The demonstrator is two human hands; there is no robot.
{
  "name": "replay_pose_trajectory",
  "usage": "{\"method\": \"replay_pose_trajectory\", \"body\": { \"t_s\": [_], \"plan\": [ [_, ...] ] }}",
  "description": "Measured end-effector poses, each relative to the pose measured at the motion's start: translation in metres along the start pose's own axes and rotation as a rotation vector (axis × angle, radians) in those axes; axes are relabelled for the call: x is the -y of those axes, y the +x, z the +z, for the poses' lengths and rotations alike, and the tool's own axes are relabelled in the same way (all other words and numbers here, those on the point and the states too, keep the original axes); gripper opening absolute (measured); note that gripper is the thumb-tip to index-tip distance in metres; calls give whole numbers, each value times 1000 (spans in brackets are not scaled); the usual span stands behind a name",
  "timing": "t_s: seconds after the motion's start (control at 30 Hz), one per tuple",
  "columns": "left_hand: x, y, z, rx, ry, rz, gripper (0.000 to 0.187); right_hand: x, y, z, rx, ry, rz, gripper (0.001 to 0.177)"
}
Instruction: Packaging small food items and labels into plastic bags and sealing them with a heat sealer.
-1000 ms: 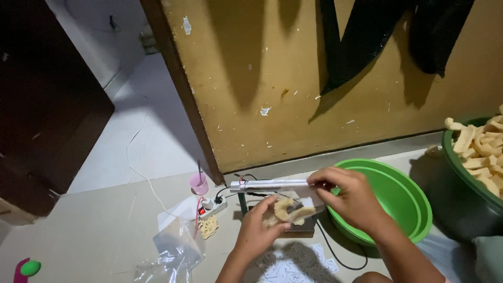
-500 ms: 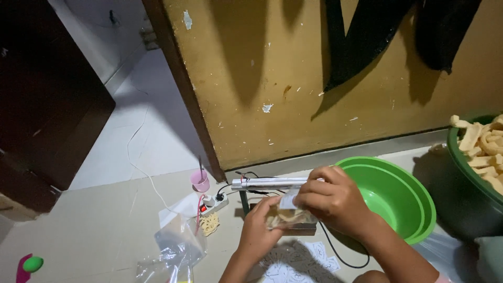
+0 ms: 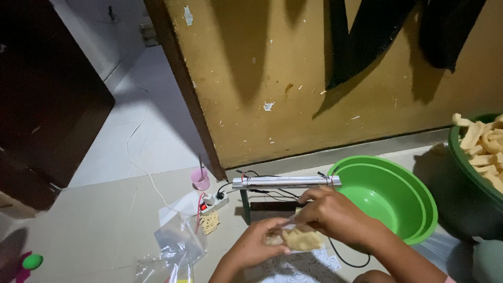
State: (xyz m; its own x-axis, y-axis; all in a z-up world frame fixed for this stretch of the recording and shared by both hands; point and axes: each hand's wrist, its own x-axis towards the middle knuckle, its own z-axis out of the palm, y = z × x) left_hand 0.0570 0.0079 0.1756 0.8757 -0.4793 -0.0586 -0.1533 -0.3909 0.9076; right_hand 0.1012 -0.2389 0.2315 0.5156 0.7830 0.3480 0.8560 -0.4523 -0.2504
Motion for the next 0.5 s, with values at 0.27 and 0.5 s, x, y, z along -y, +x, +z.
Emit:
{"method": "replay_pose_trajectory", "body": {
  "t_s": [0.27,0.5],
  "plan": [
    [25,-5,21,91,-19,-27,75,0,-17,45,135,86,-46,13],
    [11,-16,18,124,-276,-75,57,19,-12,8,123,262,14,22]
  ]
}}
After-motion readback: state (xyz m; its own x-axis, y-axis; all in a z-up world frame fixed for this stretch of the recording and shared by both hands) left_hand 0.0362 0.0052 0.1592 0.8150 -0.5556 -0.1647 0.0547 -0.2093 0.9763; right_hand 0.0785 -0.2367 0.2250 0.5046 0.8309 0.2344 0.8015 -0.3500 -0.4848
